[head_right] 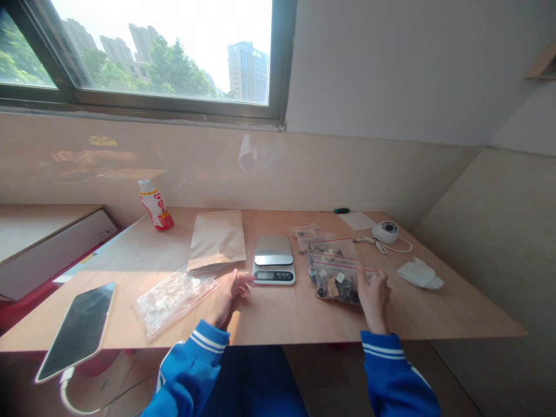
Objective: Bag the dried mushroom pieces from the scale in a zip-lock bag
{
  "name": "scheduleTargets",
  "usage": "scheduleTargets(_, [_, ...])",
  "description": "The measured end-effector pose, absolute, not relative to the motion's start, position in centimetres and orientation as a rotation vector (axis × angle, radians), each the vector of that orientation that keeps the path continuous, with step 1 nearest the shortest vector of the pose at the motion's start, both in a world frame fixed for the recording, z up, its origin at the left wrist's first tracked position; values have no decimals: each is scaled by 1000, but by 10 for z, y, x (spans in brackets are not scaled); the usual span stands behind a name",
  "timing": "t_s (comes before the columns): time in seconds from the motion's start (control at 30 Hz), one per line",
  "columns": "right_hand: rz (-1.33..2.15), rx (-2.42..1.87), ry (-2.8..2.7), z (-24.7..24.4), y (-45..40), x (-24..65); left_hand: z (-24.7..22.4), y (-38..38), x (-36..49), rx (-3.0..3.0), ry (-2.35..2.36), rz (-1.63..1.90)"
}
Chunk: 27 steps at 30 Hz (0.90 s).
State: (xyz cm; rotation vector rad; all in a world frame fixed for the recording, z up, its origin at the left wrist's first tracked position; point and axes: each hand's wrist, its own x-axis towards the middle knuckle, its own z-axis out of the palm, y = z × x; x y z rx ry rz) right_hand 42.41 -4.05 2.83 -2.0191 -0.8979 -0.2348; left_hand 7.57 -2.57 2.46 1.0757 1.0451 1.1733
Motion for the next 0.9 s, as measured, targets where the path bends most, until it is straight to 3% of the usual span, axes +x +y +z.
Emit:
scheduleTargets(0.17, [-480,-2027,-916,10,-67,371,23,-26,74,1205,1089,1189])
scheduleTargets(0.33, [-340,-2127,-1259,-15,-54,343,19,-27,73,1411,1215,1241])
scheduleTargets(0.53, [-59,-2187,-1386,-2,-7,363,18,-16,54,1702,1678,1461])
scheduleTargets(0.67, [-70,-1836,-1411,2,-15,336,27,0,22,1987,2059,1262])
scheduleTargets(0.9, [521,-1051,-2016,25,-59,217,46,17,-16,2317,2038,832])
